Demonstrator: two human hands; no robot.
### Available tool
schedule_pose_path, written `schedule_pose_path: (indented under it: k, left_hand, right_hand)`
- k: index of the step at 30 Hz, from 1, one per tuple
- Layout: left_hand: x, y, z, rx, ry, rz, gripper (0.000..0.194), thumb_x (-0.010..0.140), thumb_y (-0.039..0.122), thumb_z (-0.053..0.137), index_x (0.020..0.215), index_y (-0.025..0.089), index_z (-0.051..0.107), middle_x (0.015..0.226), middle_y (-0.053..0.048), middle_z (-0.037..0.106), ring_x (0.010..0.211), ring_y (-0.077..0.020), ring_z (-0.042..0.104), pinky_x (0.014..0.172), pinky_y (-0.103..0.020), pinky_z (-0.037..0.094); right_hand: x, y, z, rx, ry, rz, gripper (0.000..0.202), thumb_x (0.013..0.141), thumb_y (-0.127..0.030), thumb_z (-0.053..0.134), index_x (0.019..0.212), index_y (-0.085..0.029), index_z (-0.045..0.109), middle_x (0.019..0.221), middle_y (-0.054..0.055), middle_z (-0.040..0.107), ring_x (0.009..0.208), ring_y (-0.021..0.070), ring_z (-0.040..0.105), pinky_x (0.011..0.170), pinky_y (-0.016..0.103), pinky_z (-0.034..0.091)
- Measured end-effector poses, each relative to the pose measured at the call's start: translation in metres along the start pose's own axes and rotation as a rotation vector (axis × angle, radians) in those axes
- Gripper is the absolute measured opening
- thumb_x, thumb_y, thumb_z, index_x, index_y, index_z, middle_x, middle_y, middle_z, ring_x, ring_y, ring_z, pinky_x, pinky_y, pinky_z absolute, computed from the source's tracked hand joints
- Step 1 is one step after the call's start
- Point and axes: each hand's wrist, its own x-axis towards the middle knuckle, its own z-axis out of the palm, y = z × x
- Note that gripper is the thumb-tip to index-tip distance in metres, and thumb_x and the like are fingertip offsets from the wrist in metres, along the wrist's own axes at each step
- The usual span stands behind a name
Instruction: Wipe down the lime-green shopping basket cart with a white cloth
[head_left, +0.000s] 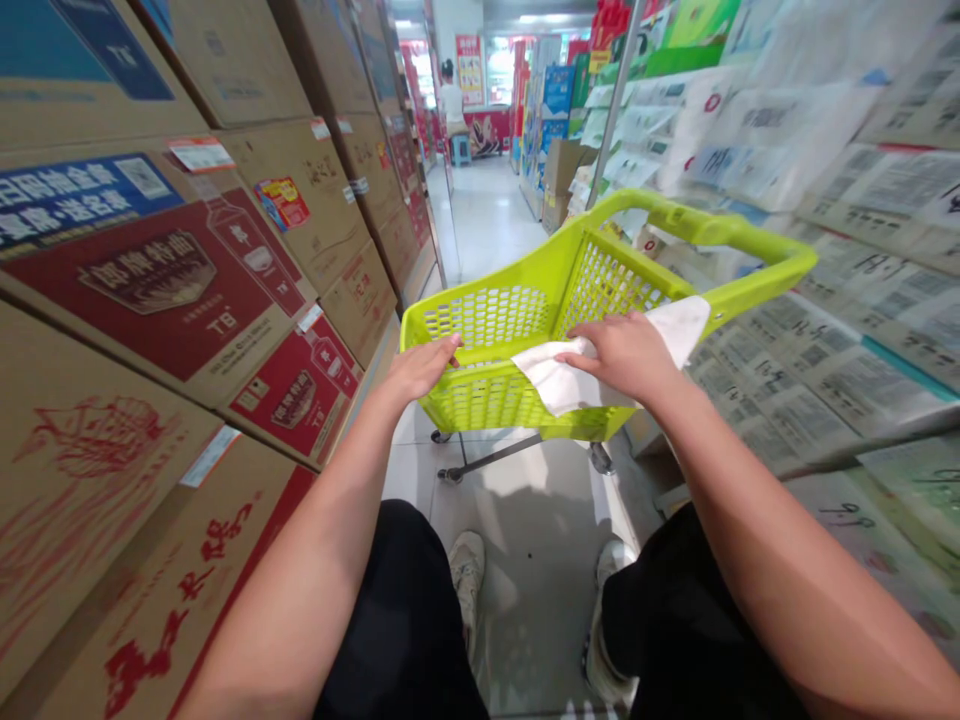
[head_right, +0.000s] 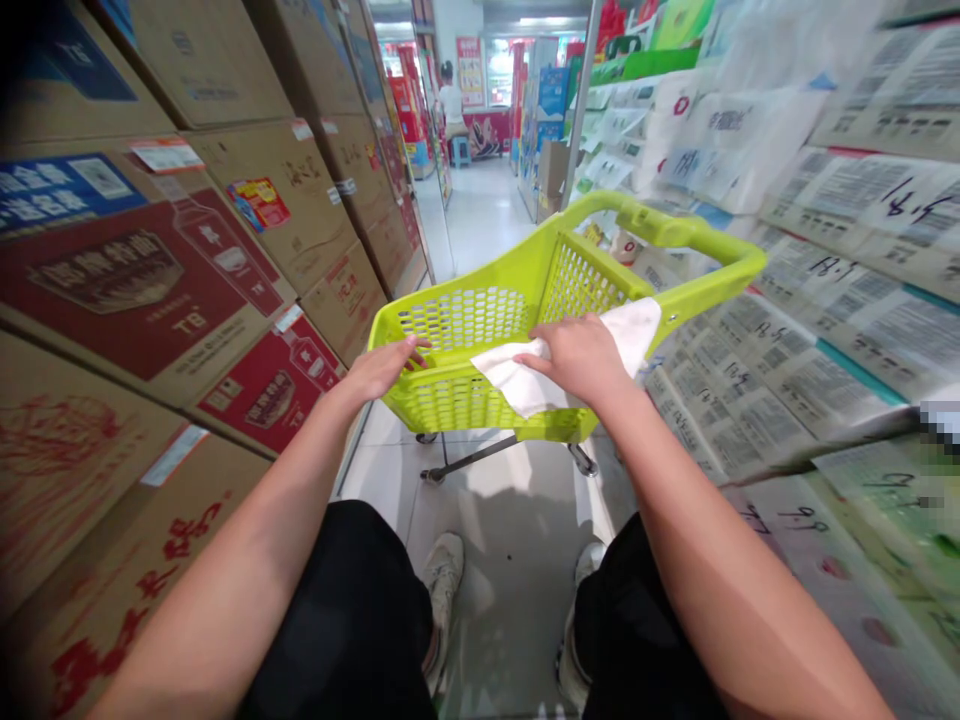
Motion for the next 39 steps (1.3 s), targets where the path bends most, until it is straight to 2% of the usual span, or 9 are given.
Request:
schedule_pose_path:
  k: [3, 7, 14, 18, 22, 26, 31, 35, 39]
  left_hand:
    - [-0.004, 0.006, 0.001, -0.023, -0.026, 0.014, 0.078, 0.1, 0.074, 0.008, 0.141, 0.036, 0.063, 0.125, 0.002, 0.077, 0.124, -0.029, 0.065, 0.111, -0.045, 0.042]
    - [-0.011, 0.016, 0.004, -0.015, -0.051, 0.029, 0.077, 0.101, 0.072, 0.01, 0.141, 0.034, 0.063, 0.126, 0.001, 0.076, 0.127, -0.0289, 0.064, 0.111, -0.045, 0.043]
    - [-0.017, 0.022, 0.007, 0.014, -0.034, 0.179, 0.065, 0.1, 0.071, 0.025, 0.123, 0.033, 0.073, 0.123, -0.001, 0.077, 0.121, -0.0287, 0.066, 0.101, -0.04, 0.049]
    - [-0.014, 0.014, 0.003, -0.157, -0.045, 0.284, 0.05, 0.091, 0.067, 0.051, 0.082, 0.022, 0.072, 0.076, -0.001, 0.07, 0.076, -0.0193, 0.063, 0.07, -0.03, 0.046]
    - [-0.011, 0.01, 0.003, -0.352, -0.053, 0.327, 0.044, 0.087, 0.06, 0.061, 0.069, 0.019, 0.064, 0.065, 0.0, 0.058, 0.065, -0.0142, 0.051, 0.062, -0.028, 0.038]
    - [-0.004, 0.016, 0.01, -0.371, 0.131, 0.236, 0.039, 0.082, 0.058, 0.064, 0.074, 0.019, 0.065, 0.07, -0.001, 0.062, 0.067, -0.0151, 0.051, 0.063, -0.028, 0.039]
    - [0.01, 0.017, 0.019, -0.339, 0.259, 0.218, 0.041, 0.082, 0.055, 0.06, 0.097, 0.018, 0.069, 0.103, -0.007, 0.074, 0.085, -0.0193, 0.063, 0.078, -0.031, 0.049]
    - [0.01, 0.015, 0.02, -0.219, 0.243, 0.122, 0.046, 0.093, 0.059, 0.046, 0.102, 0.021, 0.071, 0.102, -0.006, 0.077, 0.087, -0.0218, 0.066, 0.079, -0.032, 0.052]
    - [0.002, 0.018, 0.014, -0.074, 0.133, 0.041, 0.056, 0.099, 0.065, 0.036, 0.095, 0.024, 0.075, 0.096, -0.004, 0.079, 0.094, -0.0264, 0.071, 0.079, -0.033, 0.053]
  right_hand:
    - [-0.002, -0.005, 0.007, -0.044, 0.064, 0.024, 0.065, 0.1, -0.072, 0.045, 0.116, -0.017, 0.075, 0.103, 0.016, 0.079, 0.099, 0.0315, 0.066, 0.088, 0.041, 0.03]
    - [0.006, -0.039, 0.018, -0.033, 0.055, -0.01, 0.068, 0.099, -0.075, 0.043, 0.096, -0.016, 0.075, 0.096, 0.015, 0.079, 0.092, 0.0295, 0.067, 0.087, 0.04, 0.03]
    - [0.025, -0.096, 0.018, 0.057, -0.027, -0.082, 0.075, 0.103, -0.074, 0.03, 0.097, -0.016, 0.078, 0.091, 0.016, 0.079, 0.086, 0.0277, 0.072, 0.083, 0.039, 0.038]
    - [0.033, -0.088, 0.008, 0.104, -0.164, -0.141, 0.066, 0.108, -0.064, 0.029, 0.105, -0.021, 0.079, 0.098, 0.014, 0.081, 0.092, 0.0292, 0.074, 0.073, 0.035, 0.041]
    - [0.036, -0.075, 0.003, 0.169, -0.207, -0.131, 0.049, 0.11, -0.05, 0.038, 0.106, -0.025, 0.08, 0.102, 0.01, 0.081, 0.093, 0.0271, 0.074, 0.071, 0.032, 0.041]
    - [0.033, -0.073, -0.003, 0.216, -0.105, -0.066, 0.042, 0.107, -0.052, 0.046, 0.109, -0.025, 0.078, 0.102, 0.01, 0.08, 0.092, 0.0268, 0.072, 0.073, 0.033, 0.041]
    - [0.028, -0.072, -0.01, 0.277, 0.131, -0.072, 0.038, 0.108, -0.044, 0.045, 0.114, -0.02, 0.075, 0.115, 0.011, 0.078, 0.11, 0.0274, 0.067, 0.089, 0.035, 0.041]
    - [0.024, -0.077, -0.001, 0.22, 0.015, -0.131, 0.057, 0.107, -0.06, 0.039, 0.115, -0.018, 0.076, 0.113, 0.014, 0.079, 0.11, 0.0291, 0.069, 0.091, 0.038, 0.042]
    - [0.024, -0.082, 0.005, 0.112, -0.131, 0.041, 0.084, 0.102, -0.076, 0.022, 0.101, -0.015, 0.081, 0.094, 0.019, 0.079, 0.092, 0.0323, 0.074, 0.083, 0.041, 0.045]
